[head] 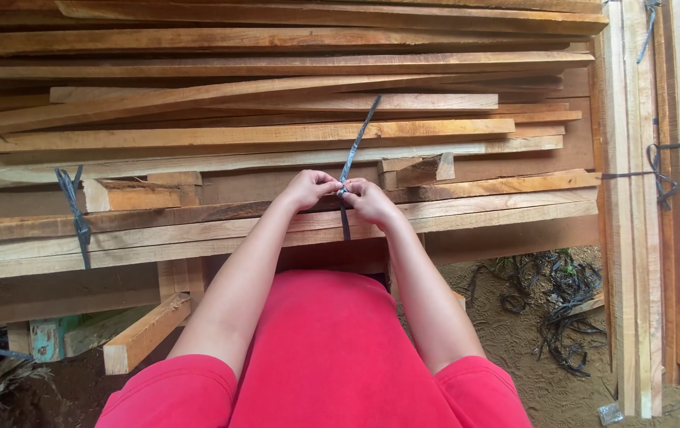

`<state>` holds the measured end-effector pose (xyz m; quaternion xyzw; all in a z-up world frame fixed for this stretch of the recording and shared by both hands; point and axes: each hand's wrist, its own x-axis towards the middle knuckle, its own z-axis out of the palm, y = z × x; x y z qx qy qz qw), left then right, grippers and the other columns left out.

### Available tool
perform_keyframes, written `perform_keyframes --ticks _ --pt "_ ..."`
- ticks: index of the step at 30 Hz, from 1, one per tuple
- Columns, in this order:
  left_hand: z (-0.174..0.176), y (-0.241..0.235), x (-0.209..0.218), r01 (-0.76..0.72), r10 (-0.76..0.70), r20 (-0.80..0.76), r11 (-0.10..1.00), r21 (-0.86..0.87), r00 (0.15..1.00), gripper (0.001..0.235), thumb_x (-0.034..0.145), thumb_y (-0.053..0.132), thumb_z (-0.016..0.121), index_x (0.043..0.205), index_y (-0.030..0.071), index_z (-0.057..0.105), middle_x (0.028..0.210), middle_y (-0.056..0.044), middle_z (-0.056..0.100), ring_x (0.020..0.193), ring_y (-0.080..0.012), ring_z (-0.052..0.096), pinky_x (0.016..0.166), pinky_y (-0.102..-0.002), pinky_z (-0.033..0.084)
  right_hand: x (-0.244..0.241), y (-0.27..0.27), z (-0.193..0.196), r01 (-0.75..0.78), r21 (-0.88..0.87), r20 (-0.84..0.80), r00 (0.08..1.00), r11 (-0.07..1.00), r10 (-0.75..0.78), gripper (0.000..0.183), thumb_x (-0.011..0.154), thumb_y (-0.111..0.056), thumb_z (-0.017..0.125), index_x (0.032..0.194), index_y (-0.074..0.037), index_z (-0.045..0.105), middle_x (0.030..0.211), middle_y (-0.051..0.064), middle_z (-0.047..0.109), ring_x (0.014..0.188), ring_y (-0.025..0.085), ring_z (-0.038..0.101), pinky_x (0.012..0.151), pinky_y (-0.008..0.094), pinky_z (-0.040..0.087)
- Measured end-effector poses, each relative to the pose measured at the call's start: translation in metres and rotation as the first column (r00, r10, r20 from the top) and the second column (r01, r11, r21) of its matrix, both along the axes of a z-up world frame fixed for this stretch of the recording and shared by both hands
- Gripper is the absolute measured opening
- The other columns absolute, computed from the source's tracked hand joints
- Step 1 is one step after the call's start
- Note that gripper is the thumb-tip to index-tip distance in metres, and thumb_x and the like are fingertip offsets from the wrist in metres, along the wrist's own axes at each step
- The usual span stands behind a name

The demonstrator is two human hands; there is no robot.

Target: The person ties a bundle of wooden planks together using a black strap. They wrap the strap around the wood, pull it tight, and secure it with a knot. The person then lifts the secured bundle and moves it to a different location.

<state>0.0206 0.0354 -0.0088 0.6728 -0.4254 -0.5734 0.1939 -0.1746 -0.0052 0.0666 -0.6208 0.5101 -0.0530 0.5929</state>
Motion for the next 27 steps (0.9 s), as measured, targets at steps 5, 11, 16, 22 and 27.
perform_keyframes --ticks 5,11,16,22,27 --pt "-0.003 -0.004 -0.001 0.021 -0.018 -0.026 0.994 0.106 1.000 0.027 0.086 0.054 0.072 0.103 0.035 0.080 0.091 0.011 0.080 0.095 -0.0090 0.073 0.084 -0.025 0.052 -0.001 0.012 -0.013 0.126 -0.206 -0.147 0.977 0.971 -0.157 0.016 0.083 -0.026 0.080 0.097 -0.020 0.082 0.104 0.002 0.076 0.104 0.029 0.071 0.087 0.039 0.056" --pt "-0.015 -0.005 0.007 0.014 0.007 -0.131 0.988 0.156 0.991 0.024 0.089 0.046 0.073 0.105 0.030 0.080 0.092 0.010 0.080 0.090 -0.0058 0.071 0.082 -0.021 0.051 0.011 0.031 0.007 0.051 -0.650 -0.035 0.995 0.758 -0.097 0.028 0.092 -0.018 0.072 0.115 -0.033 0.078 0.104 -0.003 0.073 0.096 0.026 0.073 0.076 0.042 0.060" --pt "-0.013 -0.016 0.022 0.052 0.021 -0.311 0.973 0.225 0.950 0.032 0.088 0.027 0.079 0.119 0.019 0.076 0.105 0.002 0.080 0.092 -0.0072 0.072 0.070 -0.016 0.046 0.008 0.032 0.008 0.066 -0.699 -0.038 0.991 0.712 -0.128 0.025 0.096 -0.020 0.067 0.111 -0.036 0.078 0.095 -0.010 0.073 0.093 0.018 0.074 0.075 0.034 0.060" --pt "-0.010 -0.023 0.022 -0.022 0.125 -0.313 0.949 0.313 0.942 0.037 0.089 0.030 0.078 0.124 0.016 0.073 0.108 0.002 0.078 0.094 -0.0088 0.070 0.069 -0.018 0.040 0.010 0.030 0.007 0.073 -0.708 -0.038 0.989 0.703 -0.141 0.021 0.096 -0.020 0.068 0.107 -0.034 0.078 0.094 -0.010 0.072 0.092 0.016 0.074 0.076 0.032 0.060" --pt "0.014 -0.033 0.011 -0.226 0.368 -0.246 0.859 0.459 0.897 0.035 0.082 0.028 0.083 0.113 0.014 0.073 0.090 0.004 0.080 0.070 -0.0014 0.068 0.053 -0.014 0.046 0.011 0.030 0.010 0.103 -0.720 0.025 0.992 0.687 -0.123 0.019 0.095 -0.015 0.068 0.104 -0.029 0.077 0.091 -0.005 0.071 0.090 0.021 0.074 0.075 0.035 0.059"
